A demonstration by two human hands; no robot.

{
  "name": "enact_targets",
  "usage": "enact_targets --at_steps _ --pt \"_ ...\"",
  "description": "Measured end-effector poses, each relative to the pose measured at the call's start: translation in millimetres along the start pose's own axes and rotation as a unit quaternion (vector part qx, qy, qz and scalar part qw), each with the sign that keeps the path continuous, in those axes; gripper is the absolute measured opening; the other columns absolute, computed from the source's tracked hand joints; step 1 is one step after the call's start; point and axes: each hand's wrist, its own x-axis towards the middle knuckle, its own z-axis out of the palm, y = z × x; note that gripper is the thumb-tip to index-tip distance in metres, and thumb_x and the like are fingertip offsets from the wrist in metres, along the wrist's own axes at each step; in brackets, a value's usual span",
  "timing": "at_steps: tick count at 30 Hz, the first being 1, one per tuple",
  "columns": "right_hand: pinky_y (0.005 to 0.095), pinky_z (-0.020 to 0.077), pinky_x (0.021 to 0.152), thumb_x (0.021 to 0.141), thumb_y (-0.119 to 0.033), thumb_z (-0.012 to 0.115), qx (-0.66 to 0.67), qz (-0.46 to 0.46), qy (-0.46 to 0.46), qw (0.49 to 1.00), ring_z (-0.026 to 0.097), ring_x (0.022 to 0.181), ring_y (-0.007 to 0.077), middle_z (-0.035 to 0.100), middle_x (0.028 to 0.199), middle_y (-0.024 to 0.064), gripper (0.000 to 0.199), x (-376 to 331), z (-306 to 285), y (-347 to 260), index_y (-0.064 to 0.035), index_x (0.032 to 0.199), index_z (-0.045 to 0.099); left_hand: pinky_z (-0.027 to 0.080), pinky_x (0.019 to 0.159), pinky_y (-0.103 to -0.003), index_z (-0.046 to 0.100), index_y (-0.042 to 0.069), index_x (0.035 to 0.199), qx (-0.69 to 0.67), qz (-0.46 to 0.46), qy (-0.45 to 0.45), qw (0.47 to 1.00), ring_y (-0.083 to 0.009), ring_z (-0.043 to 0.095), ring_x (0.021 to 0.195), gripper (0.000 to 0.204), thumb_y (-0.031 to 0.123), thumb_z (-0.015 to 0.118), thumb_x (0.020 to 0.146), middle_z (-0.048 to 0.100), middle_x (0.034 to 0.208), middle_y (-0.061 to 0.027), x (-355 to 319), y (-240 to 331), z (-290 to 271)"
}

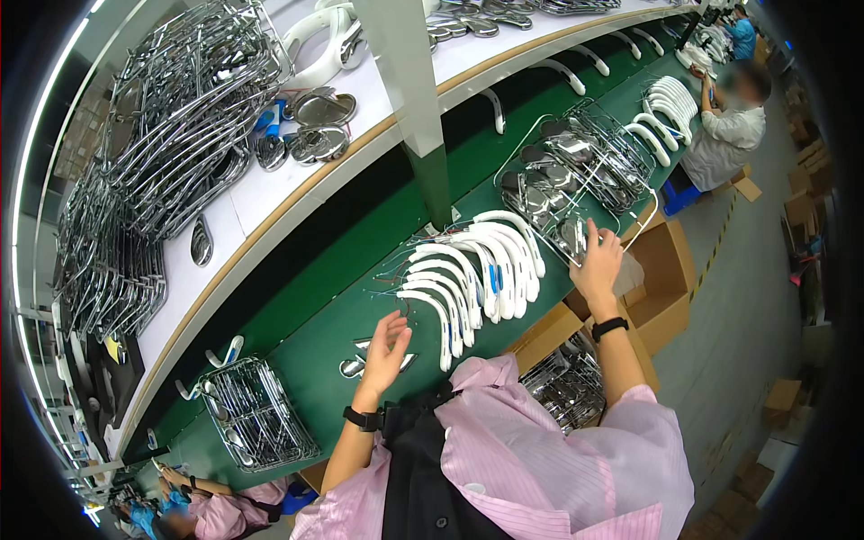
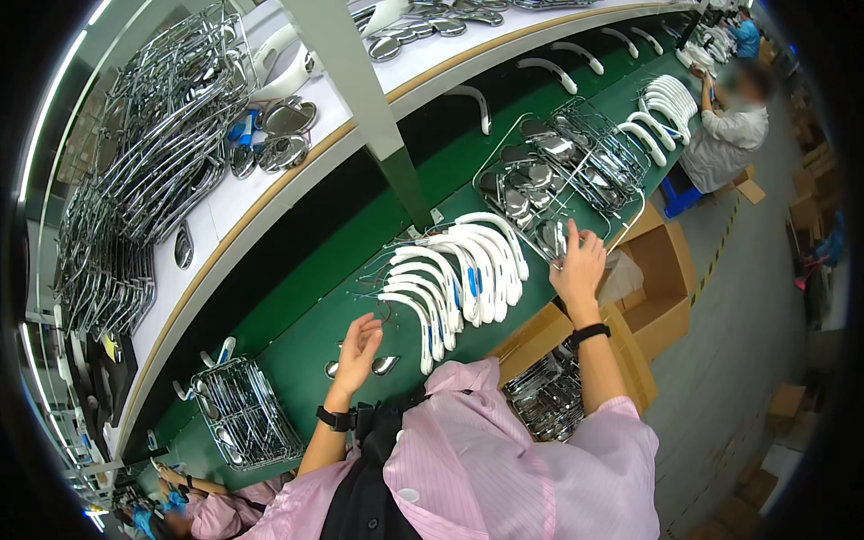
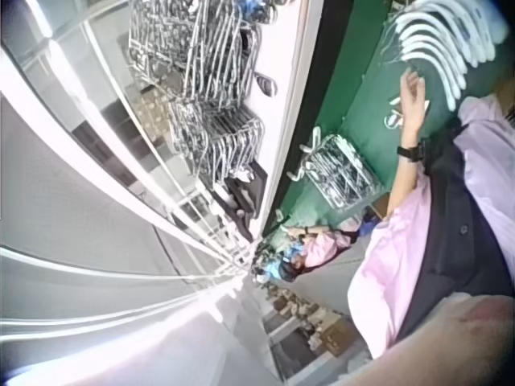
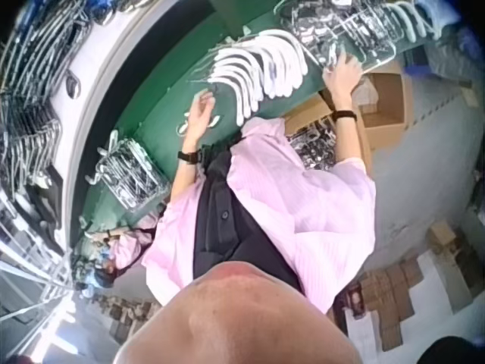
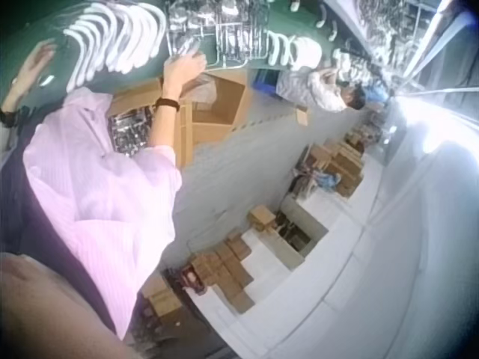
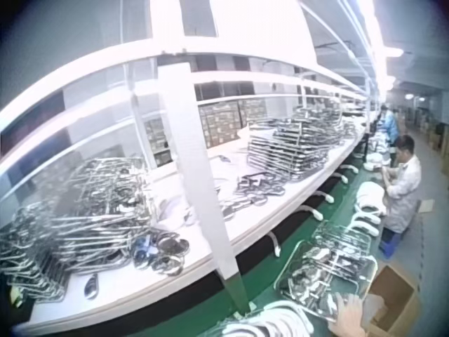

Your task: Assembling plastic and metal components for an electronic device at a factory workbench.

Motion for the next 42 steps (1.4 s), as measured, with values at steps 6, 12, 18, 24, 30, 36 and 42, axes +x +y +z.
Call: enact_targets --at_steps 6,12,18,24,30,36,42 --pt "0.0395 0.0442 0.081 0.058 -0.012 0.071 0.096 -0.119 -0.054 0.987 0.052 0.092 0.0311 0.054 0.095 0.0121 0.063 -12.7 -150.1 -34.5 -0.0050 0.119 0.059 0.029 0.108 -0.052 0.042 0.006 0.137 0.484 0.399 0.023 0.778 -0.0411 0.036 0.129 0.080 0.032 0.079 0.072 0.039 0.139 -0.0211 -43.8 118.6 48.2" --pt "0.0413 0.0484 0.075 0.058 -0.018 0.073 0.187 -0.190 -0.386 0.883 0.062 0.091 0.0329 0.065 0.091 0.0146 0.051 -5.4 -216.9 -122.1 -0.0052 0.107 0.065 0.047 0.092 -0.041 0.050 0.007 0.131 0.514 0.426 -0.132 0.733 -0.0293 0.060 0.105 0.059 0.023 0.071 0.078 0.061 0.117 -0.0144 -47.0 114.5 23.8" --pt "0.0365 0.0470 0.083 0.068 -0.029 0.081 0.451 -0.217 -0.051 0.865 0.060 0.093 0.0255 0.064 0.103 0.0131 0.053 -6.8 -154.7 -165.9 -0.0003 0.108 0.061 0.053 0.077 -0.033 0.051 0.002 0.124 0.366 0.227 0.005 0.902 -0.0248 0.067 0.088 0.034 0.018 0.055 0.095 0.066 0.102 -0.0163 -100.3 37.0 -62.5" --pt "0.0260 0.0472 0.062 0.096 -0.030 0.057 0.641 0.119 -0.280 0.705 0.059 0.060 0.0119 0.064 0.066 0.0028 0.033 -84.9 13.8 -209.2 -0.0021 0.078 0.063 0.055 0.076 -0.033 0.051 0.000 0.122 -0.242 0.040 0.095 0.965 -0.0215 0.066 0.088 0.041 0.034 0.037 0.103 0.066 0.103 -0.0142 -146.4 -21.2 -108.2" --pt "0.0379 0.0474 0.096 0.098 -0.032 0.044 0.818 0.067 -0.498 0.281 0.058 0.112 0.0265 0.057 0.124 0.0168 0.050 -144.5 -48.8 -312.6 0.0039 0.133 0.043 0.056 0.069 -0.030 0.056 0.005 0.116 -0.426 -0.037 0.129 0.895 -0.0189 0.064 0.079 0.039 0.038 0.043 0.101 0.066 0.098 -0.0105 -173.8 -39.7 -122.9" --pt "0.0383 0.0491 0.092 0.097 -0.027 0.049 0.850 0.059 -0.512 0.111 0.058 0.105 0.0265 0.059 0.113 0.0150 0.039 -166.0 -40.2 -354.3 0.0026 0.122 0.050 0.056 0.065 -0.029 0.056 0.007 0.116 -0.516 -0.016 0.113 0.849 -0.0184 0.064 0.077 0.036 0.038 0.045 0.100 0.066 0.097 -0.0105 -183.0 -67.5 -138.0" --pt "0.0348 0.0549 0.082 0.099 -0.026 0.049 0.784 0.186 -0.452 0.383 0.065 0.096 0.0263 0.064 0.107 0.0168 0.036 -202.2 -4.0 -353.3 0.0043 0.119 0.051 0.058 0.064 -0.033 0.050 0.004 0.117 -0.455 0.080 0.211 0.861 -0.0219 0.066 0.083 0.040 0.039 0.038 0.102 0.064 0.104 -0.0140 -182.2 -61.6 -162.5"
